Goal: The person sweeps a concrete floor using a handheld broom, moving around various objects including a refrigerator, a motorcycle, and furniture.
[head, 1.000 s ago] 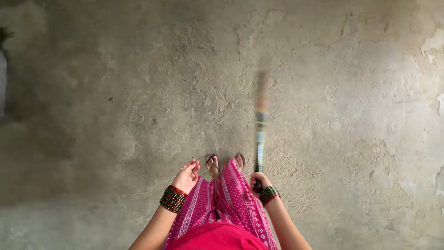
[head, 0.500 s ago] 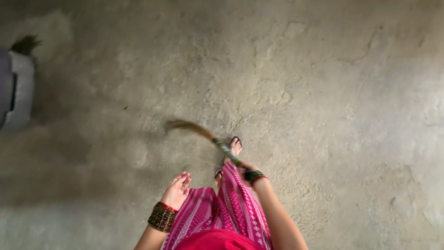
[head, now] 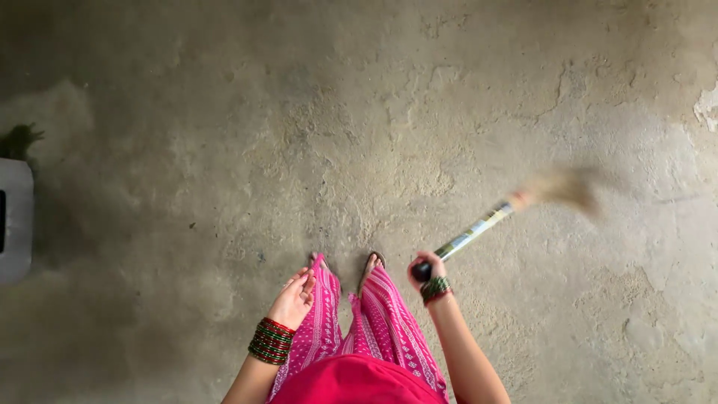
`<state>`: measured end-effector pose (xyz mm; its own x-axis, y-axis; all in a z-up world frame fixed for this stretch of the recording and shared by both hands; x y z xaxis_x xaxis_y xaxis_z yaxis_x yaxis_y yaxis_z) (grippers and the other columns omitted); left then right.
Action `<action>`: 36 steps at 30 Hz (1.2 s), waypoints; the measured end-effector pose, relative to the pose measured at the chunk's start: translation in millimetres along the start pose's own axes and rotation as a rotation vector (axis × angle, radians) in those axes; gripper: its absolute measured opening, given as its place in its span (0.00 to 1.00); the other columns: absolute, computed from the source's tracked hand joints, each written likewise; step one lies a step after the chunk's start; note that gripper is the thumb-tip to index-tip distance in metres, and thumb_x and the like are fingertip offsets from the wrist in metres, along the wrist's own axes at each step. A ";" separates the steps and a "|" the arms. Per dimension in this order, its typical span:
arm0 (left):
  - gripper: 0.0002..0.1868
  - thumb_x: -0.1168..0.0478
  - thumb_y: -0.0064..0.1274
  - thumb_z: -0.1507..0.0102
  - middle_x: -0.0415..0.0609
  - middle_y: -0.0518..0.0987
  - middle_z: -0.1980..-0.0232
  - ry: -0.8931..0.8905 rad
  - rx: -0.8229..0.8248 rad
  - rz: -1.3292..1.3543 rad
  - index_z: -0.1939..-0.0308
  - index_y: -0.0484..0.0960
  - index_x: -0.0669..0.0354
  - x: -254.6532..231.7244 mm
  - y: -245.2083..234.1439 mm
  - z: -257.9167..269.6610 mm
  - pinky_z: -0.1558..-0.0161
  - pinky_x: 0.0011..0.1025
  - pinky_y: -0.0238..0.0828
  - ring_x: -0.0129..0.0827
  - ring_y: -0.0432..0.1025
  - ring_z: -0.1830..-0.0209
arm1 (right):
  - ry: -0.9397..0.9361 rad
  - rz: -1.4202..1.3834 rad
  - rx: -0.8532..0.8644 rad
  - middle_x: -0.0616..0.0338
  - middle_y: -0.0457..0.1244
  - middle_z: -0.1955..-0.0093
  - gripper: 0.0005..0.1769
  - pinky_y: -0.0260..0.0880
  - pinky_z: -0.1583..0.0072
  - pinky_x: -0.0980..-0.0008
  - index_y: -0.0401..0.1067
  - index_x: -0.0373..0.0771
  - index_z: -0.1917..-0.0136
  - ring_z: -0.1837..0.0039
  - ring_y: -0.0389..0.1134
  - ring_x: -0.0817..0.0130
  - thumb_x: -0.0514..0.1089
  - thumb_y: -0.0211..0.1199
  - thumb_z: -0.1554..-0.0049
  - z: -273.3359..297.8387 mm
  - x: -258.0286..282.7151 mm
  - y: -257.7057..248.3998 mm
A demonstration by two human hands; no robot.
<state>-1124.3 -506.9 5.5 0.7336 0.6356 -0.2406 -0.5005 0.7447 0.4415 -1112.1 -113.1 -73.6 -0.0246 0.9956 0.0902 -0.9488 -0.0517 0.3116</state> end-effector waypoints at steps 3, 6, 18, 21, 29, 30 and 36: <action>0.14 0.62 0.51 0.35 0.36 0.82 0.48 -0.022 -0.003 -0.004 0.45 0.77 0.49 -23.2 2.7 -21.4 0.60 0.26 0.66 0.23 0.75 0.52 | 0.196 0.315 0.045 0.67 0.58 0.74 0.13 0.66 0.67 0.74 0.61 0.44 0.67 0.71 0.61 0.73 0.34 0.65 0.50 0.5 -41.0 9.2; 0.11 0.64 0.52 0.33 0.37 0.82 0.49 0.004 0.086 0.036 0.47 0.76 0.50 -54.9 9.0 -46.0 0.58 0.26 0.68 0.24 0.76 0.51 | 0.456 0.549 0.091 0.67 0.57 0.74 0.10 0.60 0.71 0.75 0.65 0.43 0.66 0.73 0.58 0.74 0.39 0.66 0.49 -4.9 -91.5 24.0; 0.14 0.64 0.52 0.33 0.38 0.81 0.45 0.013 -0.007 -0.131 0.43 0.75 0.51 -243.9 5.0 -109.1 0.59 0.23 0.67 0.22 0.75 0.52 | 0.720 0.365 0.106 0.67 0.60 0.75 0.14 0.65 0.73 0.76 0.66 0.42 0.62 0.75 0.62 0.76 0.45 0.68 0.42 -86.3 -243.3 181.6; 0.16 0.64 0.52 0.36 0.38 0.83 0.46 -0.027 0.036 -0.109 0.44 0.75 0.49 -261.9 -2.6 -121.9 0.60 0.24 0.66 0.23 0.76 0.52 | 0.784 0.009 -0.025 0.62 0.60 0.70 0.17 0.69 0.67 0.74 0.63 0.37 0.60 0.70 0.63 0.72 0.50 0.65 0.42 -47.0 -134.6 167.8; 0.15 0.64 0.54 0.34 0.37 0.82 0.47 -0.093 0.035 -0.091 0.44 0.75 0.48 -295.2 18.2 -136.5 0.58 0.24 0.64 0.22 0.75 0.52 | -0.166 0.164 -0.051 0.67 0.58 0.73 0.16 0.66 0.67 0.73 0.61 0.47 0.66 0.70 0.62 0.72 0.42 0.67 0.45 -75.7 -46.5 263.5; 0.15 0.63 0.53 0.35 0.36 0.82 0.47 -0.089 0.025 -0.086 0.44 0.75 0.48 -301.8 23.8 -136.7 0.58 0.24 0.65 0.21 0.76 0.52 | -0.124 0.031 -0.033 0.68 0.59 0.73 0.14 0.68 0.66 0.73 0.61 0.46 0.66 0.70 0.63 0.72 0.39 0.66 0.46 -82.7 -72.8 271.4; 0.14 0.62 0.52 0.35 0.35 0.82 0.46 -0.039 0.017 -0.032 0.45 0.75 0.46 -353.8 48.1 -138.3 0.55 0.25 0.65 0.20 0.75 0.50 | 0.120 0.323 0.030 0.63 0.56 0.77 0.13 0.62 0.71 0.70 0.59 0.43 0.71 0.75 0.58 0.69 0.39 0.62 0.51 -74.3 -186.5 259.6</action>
<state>-1471.6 -667.8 -7.7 0.7665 0.6029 -0.2213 -0.4686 0.7607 0.4491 -1377.2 -306.4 -79.8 -0.3605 0.9295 0.0777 -0.8763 -0.3661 0.3130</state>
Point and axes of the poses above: each hand's wrist, its own z-axis away from the middle knuckle, its own y-axis out of the palm, x = y × z, the point moved 4 cm from there along -z, towards the middle knuckle
